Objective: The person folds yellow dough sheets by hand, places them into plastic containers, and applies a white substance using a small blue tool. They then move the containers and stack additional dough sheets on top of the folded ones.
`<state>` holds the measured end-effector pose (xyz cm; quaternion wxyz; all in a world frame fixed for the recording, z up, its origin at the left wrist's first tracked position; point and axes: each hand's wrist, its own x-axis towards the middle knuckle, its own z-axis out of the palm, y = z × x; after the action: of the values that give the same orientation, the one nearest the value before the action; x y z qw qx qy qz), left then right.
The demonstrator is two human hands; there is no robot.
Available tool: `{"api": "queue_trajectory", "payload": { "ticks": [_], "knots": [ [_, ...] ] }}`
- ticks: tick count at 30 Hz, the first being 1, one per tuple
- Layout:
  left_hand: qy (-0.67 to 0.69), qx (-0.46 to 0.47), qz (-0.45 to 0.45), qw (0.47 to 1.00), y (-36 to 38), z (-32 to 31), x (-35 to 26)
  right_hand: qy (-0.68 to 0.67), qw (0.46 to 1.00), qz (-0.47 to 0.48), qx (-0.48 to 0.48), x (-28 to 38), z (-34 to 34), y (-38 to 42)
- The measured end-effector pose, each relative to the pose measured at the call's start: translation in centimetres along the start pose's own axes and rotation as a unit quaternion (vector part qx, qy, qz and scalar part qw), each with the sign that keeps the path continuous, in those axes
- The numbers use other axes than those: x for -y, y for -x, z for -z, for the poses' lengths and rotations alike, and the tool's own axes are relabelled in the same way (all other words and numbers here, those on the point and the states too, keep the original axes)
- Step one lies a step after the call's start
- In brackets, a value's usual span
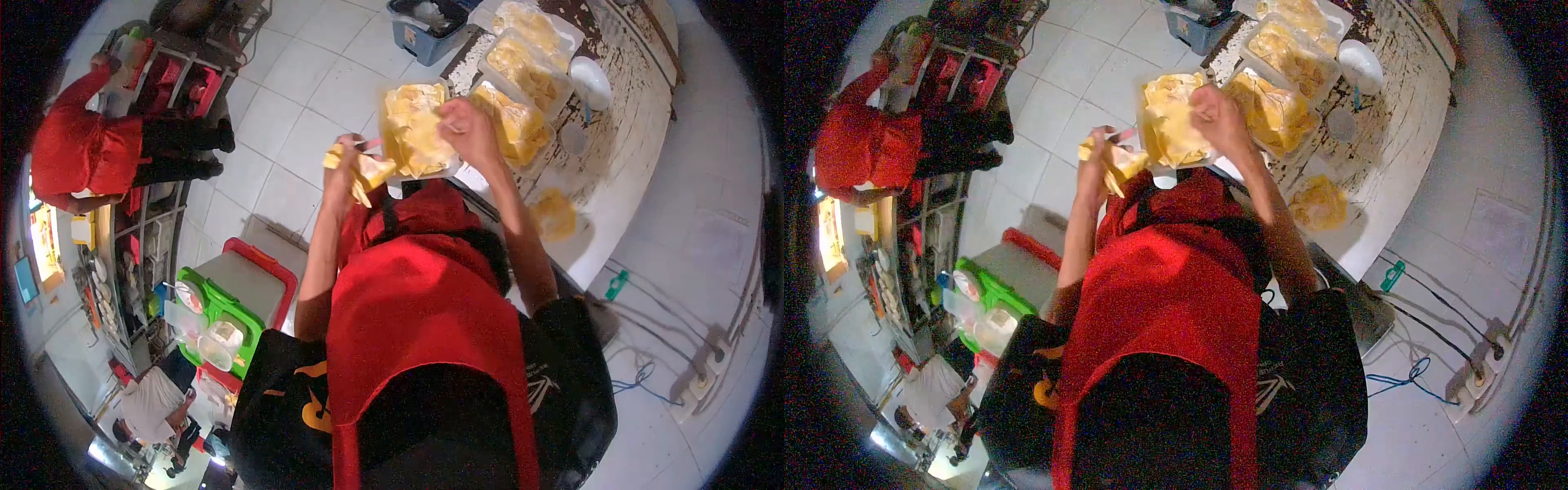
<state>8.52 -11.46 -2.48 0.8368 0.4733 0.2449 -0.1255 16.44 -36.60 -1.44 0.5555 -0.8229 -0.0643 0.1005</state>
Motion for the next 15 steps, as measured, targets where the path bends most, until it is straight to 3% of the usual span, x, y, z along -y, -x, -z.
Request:
{"api": "queue_trajectory", "payload": {
  "ticks": [1,2,6,8,9,10,12,15],
  "knots": [
    [0.043,-0.005,-0.006,0.999,-0.1,0.8,-0.3,0.168,0.985,0.033,-0.015,-0.2,0.9,-0.2],
    [0.086,-0.009,-0.012,0.996,-0.2,1.7,-0.5,0.168,0.985,0.034,-0.014,-0.4,1.2,0.0],
    [0.160,-0.024,-0.027,0.986,-0.5,4.5,-1.3,0.045,0.990,0.087,0.100,-2.9,0.3,0.1],
    [0.185,0.000,-0.032,0.982,-0.8,4.7,-1.1,-0.106,0.971,-0.033,0.211,-1.7,-1.2,0.1],
    [0.210,0.023,-0.037,0.977,-0.9,4.6,-1.1,-0.123,0.964,-0.033,0.234,-4.4,-2.5,-0.4],
    [0.210,0.026,-0.039,0.977,-0.9,4.1,-1.3,-0.121,0.965,-0.031,0.232,-6.2,-3.7,-0.4],
    [0.235,0.050,-0.025,0.970,-0.5,2.6,-1.5,0.023,0.984,0.104,0.143,-7.4,-5.1,-0.9],
    [0.231,0.072,-0.024,0.970,-0.6,2.1,-0.8,0.116,0.980,0.146,0.067,-7.2,-5.7,-0.4]
  ]
}}
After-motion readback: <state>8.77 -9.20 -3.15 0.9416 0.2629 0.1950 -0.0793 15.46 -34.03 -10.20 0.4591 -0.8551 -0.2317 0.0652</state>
